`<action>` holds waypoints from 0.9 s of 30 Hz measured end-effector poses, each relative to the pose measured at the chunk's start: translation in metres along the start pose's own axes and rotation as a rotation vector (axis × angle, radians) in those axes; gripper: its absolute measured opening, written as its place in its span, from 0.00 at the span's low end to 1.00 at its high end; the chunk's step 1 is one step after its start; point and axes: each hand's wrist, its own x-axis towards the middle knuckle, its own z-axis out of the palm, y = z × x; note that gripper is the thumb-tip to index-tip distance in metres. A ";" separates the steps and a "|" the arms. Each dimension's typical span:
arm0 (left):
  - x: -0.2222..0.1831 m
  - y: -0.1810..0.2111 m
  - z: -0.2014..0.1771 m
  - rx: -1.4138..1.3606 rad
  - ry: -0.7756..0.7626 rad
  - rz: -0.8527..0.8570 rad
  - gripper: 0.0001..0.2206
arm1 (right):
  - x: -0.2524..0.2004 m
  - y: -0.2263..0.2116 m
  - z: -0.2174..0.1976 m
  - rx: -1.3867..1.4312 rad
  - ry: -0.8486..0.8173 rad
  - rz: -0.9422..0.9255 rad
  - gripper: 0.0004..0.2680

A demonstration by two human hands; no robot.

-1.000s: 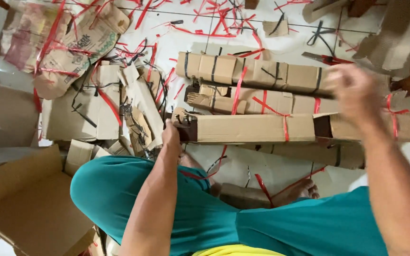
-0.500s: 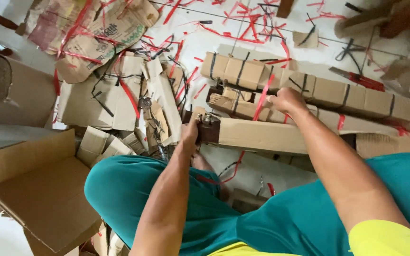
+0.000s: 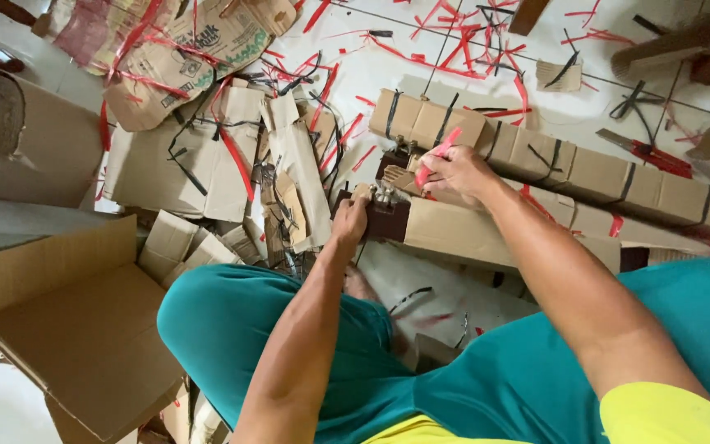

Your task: The person sits on the floor and bundles flat cardboard pieces using red and black plastic straps. They pull the straps tight, fold the cardboard, and stack the finished bundles. The person handles multiple cardboard pieces and straps by hand.

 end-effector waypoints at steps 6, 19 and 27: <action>0.043 -0.024 0.018 0.058 0.009 -0.025 0.27 | -0.021 -0.004 0.003 -0.193 0.013 0.072 0.17; -0.016 0.073 0.042 0.689 0.000 0.679 0.18 | -0.022 0.018 -0.004 -0.461 0.152 -0.118 0.10; 0.026 0.049 0.073 0.722 0.041 0.546 0.08 | -0.048 0.031 -0.006 -0.780 0.236 -0.191 0.11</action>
